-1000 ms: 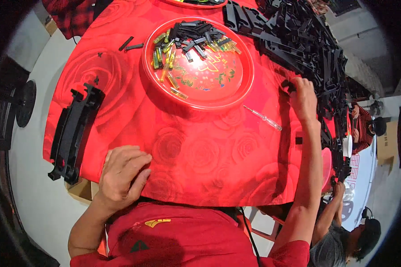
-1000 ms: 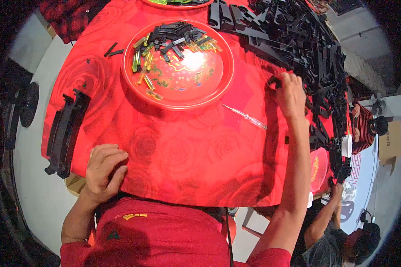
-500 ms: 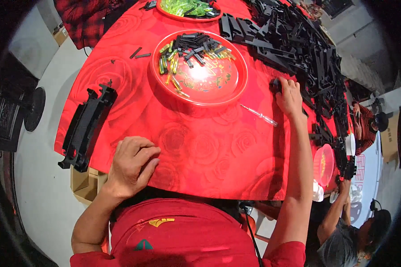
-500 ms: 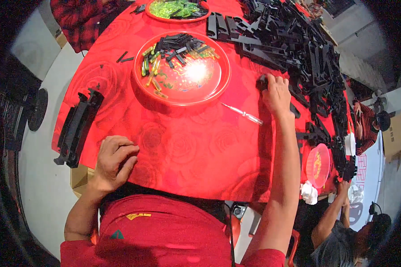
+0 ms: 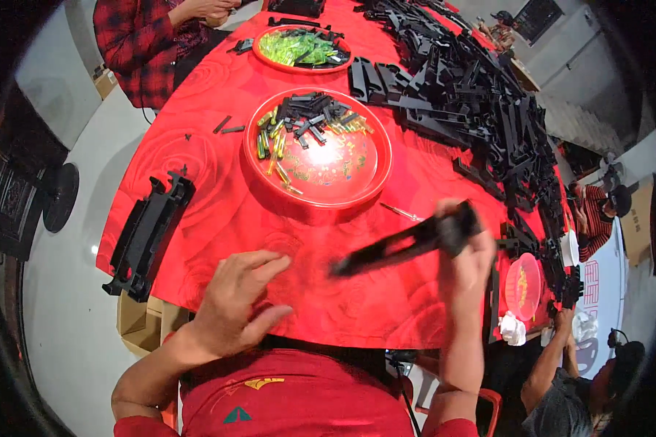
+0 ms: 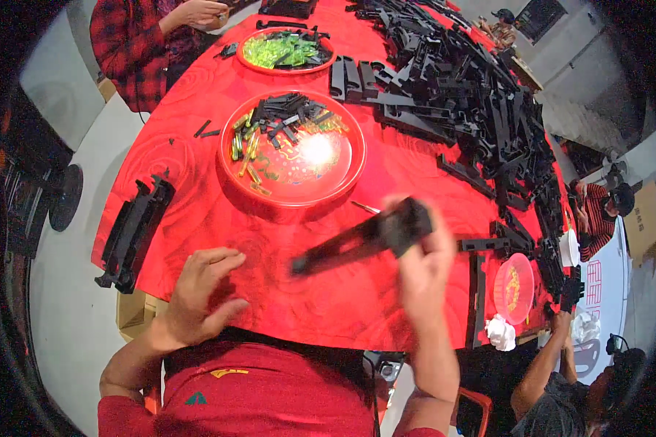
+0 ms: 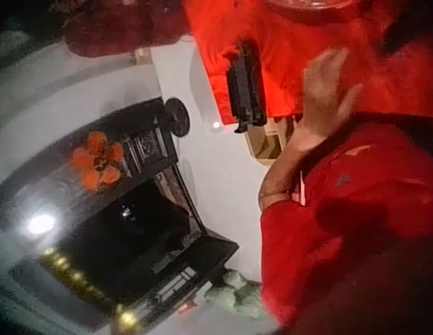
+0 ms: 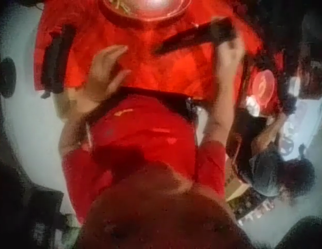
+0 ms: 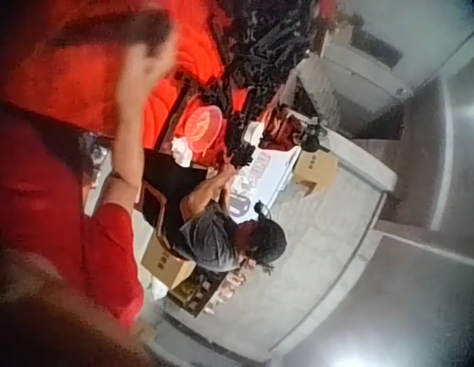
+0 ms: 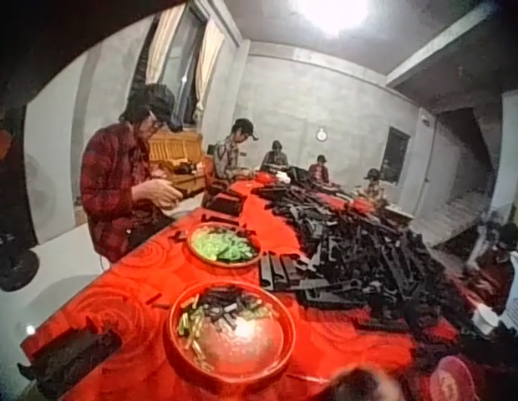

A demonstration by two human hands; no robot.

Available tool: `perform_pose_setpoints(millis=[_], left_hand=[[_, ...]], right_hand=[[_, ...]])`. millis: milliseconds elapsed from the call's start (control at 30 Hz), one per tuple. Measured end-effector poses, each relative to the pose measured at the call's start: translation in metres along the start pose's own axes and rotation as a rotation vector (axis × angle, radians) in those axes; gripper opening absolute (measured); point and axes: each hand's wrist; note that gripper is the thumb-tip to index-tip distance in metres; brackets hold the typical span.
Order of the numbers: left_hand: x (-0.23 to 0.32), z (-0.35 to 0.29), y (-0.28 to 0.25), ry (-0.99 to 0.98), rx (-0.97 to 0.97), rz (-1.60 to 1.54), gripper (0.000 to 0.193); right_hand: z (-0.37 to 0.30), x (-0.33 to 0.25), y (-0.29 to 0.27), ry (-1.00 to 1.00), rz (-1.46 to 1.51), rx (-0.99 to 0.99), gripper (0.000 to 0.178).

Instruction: The person assembles plastic components by inserting small parts and tubes into black plastic housings and pressing the pieces together by hand.

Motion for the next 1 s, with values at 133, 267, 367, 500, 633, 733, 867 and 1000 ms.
perform_pose_setpoints(millis=[133, 267, 367, 500, 633, 733, 867, 1000], left_hand=[[0.009, 0.012, 0.006, 0.019, 0.037, -0.006, 0.058], [-0.001, 0.002, 0.009, 0.030, -0.192, 0.030, 0.049], [-0.003, 0.003, 0.007, 0.002, -0.222, 0.018, 0.045], [-0.012, 0.003, 0.010, 0.032, -0.198, 0.011, 0.042], [-0.017, -0.001, 0.012, 0.050, -0.204, -0.002, 0.043], [-0.021, 0.000, 0.013, 0.046, -0.212, -0.051, 0.043], [-0.024, -0.002, 0.016, 0.029, -0.178, -0.133, 0.040], [-0.025, -0.002, 0.016, 0.040, -0.137, -0.186, 0.039]], right_hand=[[-0.042, 0.016, 0.047, 0.291, 0.430, -0.078, 0.030], [-0.073, 0.031, 0.023, 0.476, 0.150, -0.084, 0.025], [-0.091, 0.031, 0.008, 0.416, -0.280, -0.205, 0.025], [-0.083, 0.008, 0.006, 0.241, -0.750, -0.381, 0.043], [-0.071, -0.001, 0.007, 0.184, -0.818, -0.361, 0.049], [-0.053, -0.005, 0.011, 0.186, -0.810, -0.346, 0.041], [-0.027, 0.000, 0.016, 0.180, -0.785, -0.395, 0.033], [0.009, 0.014, 0.019, 0.089, -0.790, -0.424, 0.028]])
Point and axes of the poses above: each hand's wrist, its own z-axis towards the middle knuckle, its own y-axis out of the palm, x = y × z, and after that the axes turned 11 degrees about -x, right-handed
